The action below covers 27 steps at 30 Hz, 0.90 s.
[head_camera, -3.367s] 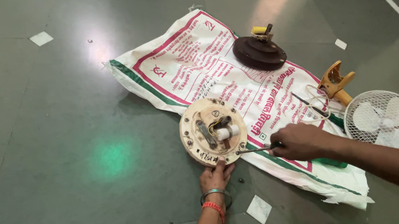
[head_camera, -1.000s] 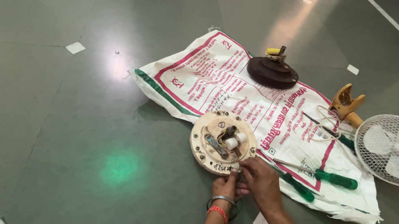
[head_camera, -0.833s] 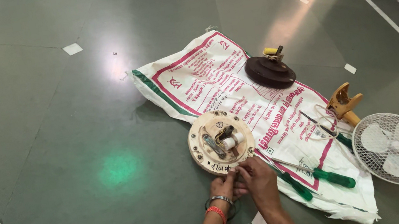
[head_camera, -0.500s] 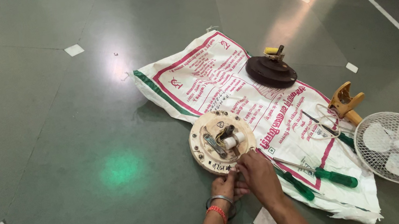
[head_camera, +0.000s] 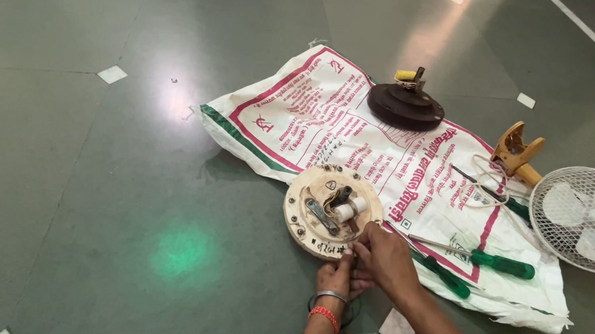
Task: The person uses a screwdriver to tighten screws on the backplate of an electric fan motor assembly. They then pick up the fan's base and use pliers to adjust a wire or component on it.
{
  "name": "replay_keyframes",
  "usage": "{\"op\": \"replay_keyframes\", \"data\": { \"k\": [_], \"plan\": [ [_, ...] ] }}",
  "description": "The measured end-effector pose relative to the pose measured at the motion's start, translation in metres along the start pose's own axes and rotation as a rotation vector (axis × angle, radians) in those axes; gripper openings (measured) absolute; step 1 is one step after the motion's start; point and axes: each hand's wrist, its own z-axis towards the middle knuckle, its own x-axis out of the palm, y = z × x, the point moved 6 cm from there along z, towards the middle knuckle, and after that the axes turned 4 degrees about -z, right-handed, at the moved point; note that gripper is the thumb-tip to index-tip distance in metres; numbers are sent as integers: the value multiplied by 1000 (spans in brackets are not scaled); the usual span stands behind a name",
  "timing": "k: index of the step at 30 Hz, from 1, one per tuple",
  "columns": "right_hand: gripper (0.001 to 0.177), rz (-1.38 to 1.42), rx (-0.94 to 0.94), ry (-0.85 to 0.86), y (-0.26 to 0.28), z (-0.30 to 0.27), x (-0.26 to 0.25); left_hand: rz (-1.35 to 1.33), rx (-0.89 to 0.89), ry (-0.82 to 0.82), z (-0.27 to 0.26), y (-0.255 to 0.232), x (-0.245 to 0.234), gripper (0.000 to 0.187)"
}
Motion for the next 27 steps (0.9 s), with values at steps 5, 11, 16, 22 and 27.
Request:
{"op": "replay_keyframes", "data": {
  "k": [5, 11, 16, 22, 27],
  "plan": [
    [24, -51, -2, 4, 2, -3, -1, -24, 6, 11, 0, 1, 1, 49],
    [27, 78, 30, 41, 5, -4, -14, 8, 18, 2, -6, -5, 2, 48],
    [28, 109, -132, 23, 8, -11, -23, -38, -17, 3, -5, -3, 3, 47],
    [17, 37, -153, -58, 11, -12, -20, -47, -31, 2, 0, 0, 2, 45],
    [16, 66, -216, -56, 13, -12, -22, -58, -42, 0, 4, 4, 1, 46]
  ]
}}
